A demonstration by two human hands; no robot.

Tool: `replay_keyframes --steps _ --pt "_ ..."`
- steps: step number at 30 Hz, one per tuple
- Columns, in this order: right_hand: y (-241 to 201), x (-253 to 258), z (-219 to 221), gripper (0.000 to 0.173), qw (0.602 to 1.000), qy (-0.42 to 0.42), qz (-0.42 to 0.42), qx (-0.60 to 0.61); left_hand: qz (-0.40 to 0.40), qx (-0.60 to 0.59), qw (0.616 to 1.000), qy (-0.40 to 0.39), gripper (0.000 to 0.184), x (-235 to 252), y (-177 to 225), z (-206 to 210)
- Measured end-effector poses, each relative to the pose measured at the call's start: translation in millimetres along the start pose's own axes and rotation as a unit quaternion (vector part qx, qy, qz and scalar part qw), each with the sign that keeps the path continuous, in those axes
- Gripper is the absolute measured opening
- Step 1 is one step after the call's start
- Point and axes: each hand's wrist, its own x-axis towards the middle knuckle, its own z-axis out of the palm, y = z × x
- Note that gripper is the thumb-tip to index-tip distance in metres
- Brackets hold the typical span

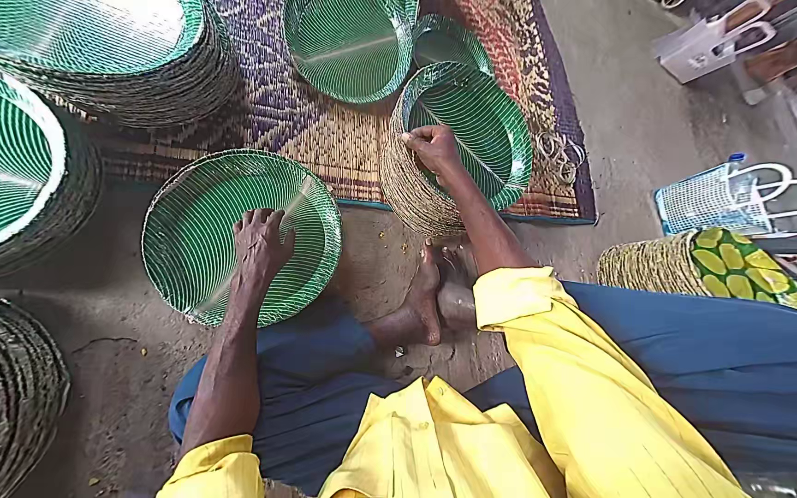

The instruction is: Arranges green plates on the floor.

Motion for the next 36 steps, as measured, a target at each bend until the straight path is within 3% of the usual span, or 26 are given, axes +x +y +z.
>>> replay_keyframes --steps 1,2,3,5,8,10,12,15,18,20,22,23,25,27,30,33,36 --pt "0 -1 -1 0.029 1.000 0.000 0.000 -0.002 0.021 0.032 0.999 -0.028 0.030 24 -33 17" --pt "-1 -1 -2 0.026 1.000 0.005 -0.001 -0.010 0.085 0.047 0.995 0.023 0.033 58 -88 56" --pt "0 0 -3 0.024 1.000 0.009 0.000 -0.024 0.175 0.059 0.974 0.130 0.032 100 -151 105" --pt "0 2 -6 0.024 0.998 0.025 -0.001 -0.058 0.203 0.093 0.967 0.120 0.035 148 -208 140" --pt "-8 -3 -10 0.024 0.993 0.080 -0.044 -0.078 0.182 0.076 0.976 0.087 0.040 156 -209 136" --pt "-30 -20 -9 0.026 0.979 0.123 -0.131 -0.098 0.212 0.035 0.966 0.141 0.042 154 -206 131" --pt "-54 -45 3 0.025 0.955 0.141 -0.244 -0.091 0.268 -0.012 0.932 0.242 0.038 150 -203 125" --pt "-87 -94 47 0.023 0.930 0.049 -0.351 -0.094 0.339 -0.074 0.852 0.392 0.032 136 -198 113" --pt "-78 -142 125 0.019 0.891 -0.078 -0.428 -0.128 0.379 -0.097 0.787 0.477 0.035 128 -202 106" --pt "-55 -167 165 0.020 0.861 -0.226 -0.426 -0.160 0.373 -0.074 0.803 0.459 0.036 125 -203 107" --pt "-40 -180 186 0.020 0.824 -0.377 -0.378 -0.189 0.316 -0.025 0.874 0.368 0.038 125 -204 108" --pt "-34 -181 189 0.021 0.812 -0.410 -0.369 -0.191 0.273 0.002 0.914 0.300 0.039 127 -205 109" --pt "-27 -175 181 0.018 0.819 -0.379 -0.393 -0.178 0.200 0.056 0.963 0.170 0.040 136 -212 113" --pt "-26 -156 153 0.017 0.837 -0.307 -0.417 -0.176 0.182 0.091 0.973 0.108 0.038 146 -217 121" --pt "-34 -117 86 0.020 0.893 -0.140 -0.403 -0.146 0.203 0.099 0.971 0.079 0.041 145 -206 130" --pt "-31 -80 28 0.022 0.942 0.059 -0.321 -0.079 0.221 0.101 0.969 0.050 0.048 144 -194 147" --pt "-18 -54 0 0.046 0.957 0.116 -0.213 -0.158 0.233 0.106 0.965 0.049 0.048 148 -189 154"
